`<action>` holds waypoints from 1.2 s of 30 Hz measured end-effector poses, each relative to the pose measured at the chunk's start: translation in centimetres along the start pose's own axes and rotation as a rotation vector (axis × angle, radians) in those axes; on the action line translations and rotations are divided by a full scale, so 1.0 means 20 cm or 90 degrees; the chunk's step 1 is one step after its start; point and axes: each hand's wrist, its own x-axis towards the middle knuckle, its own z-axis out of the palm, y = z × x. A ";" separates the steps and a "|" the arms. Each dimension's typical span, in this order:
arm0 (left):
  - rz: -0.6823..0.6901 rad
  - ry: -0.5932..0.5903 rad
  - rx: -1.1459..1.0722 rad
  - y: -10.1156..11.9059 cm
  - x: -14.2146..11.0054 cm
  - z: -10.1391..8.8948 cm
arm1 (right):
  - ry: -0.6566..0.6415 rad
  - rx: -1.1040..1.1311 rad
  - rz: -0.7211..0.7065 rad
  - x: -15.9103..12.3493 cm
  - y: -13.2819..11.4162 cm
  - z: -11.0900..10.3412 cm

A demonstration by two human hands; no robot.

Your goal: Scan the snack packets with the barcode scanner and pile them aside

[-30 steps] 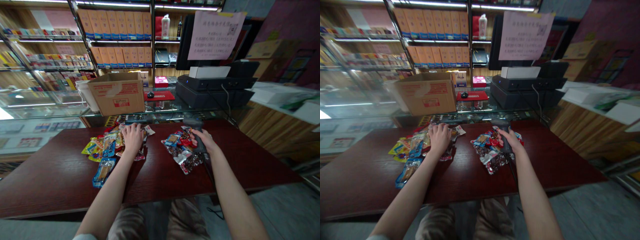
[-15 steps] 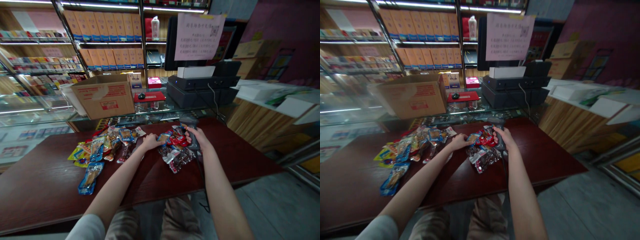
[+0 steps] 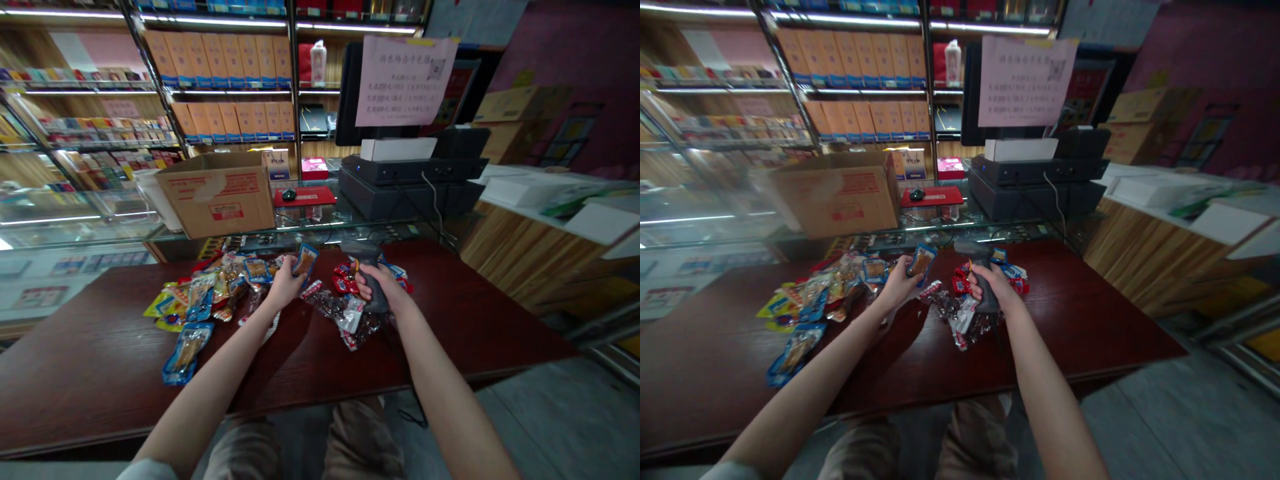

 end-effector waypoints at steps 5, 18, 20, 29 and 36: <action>0.010 0.031 0.014 -0.01 -0.05 -0.16 | -0.069 -0.005 0.067 0.04 0.04 0.14; -0.056 0.068 0.021 -0.13 -0.07 -0.22 | -0.097 -0.046 0.136 0.15 0.05 0.35; -0.046 0.067 0.025 -0.14 -0.07 -0.23 | -0.097 -0.041 0.134 0.15 0.05 0.35; 0.059 0.113 0.389 -0.07 -0.13 -0.24 | -0.030 -0.032 0.068 0.10 -0.02 0.22; 0.042 0.159 0.624 -0.04 -0.14 -0.25 | 0.046 0.011 0.028 0.00 -0.02 -0.07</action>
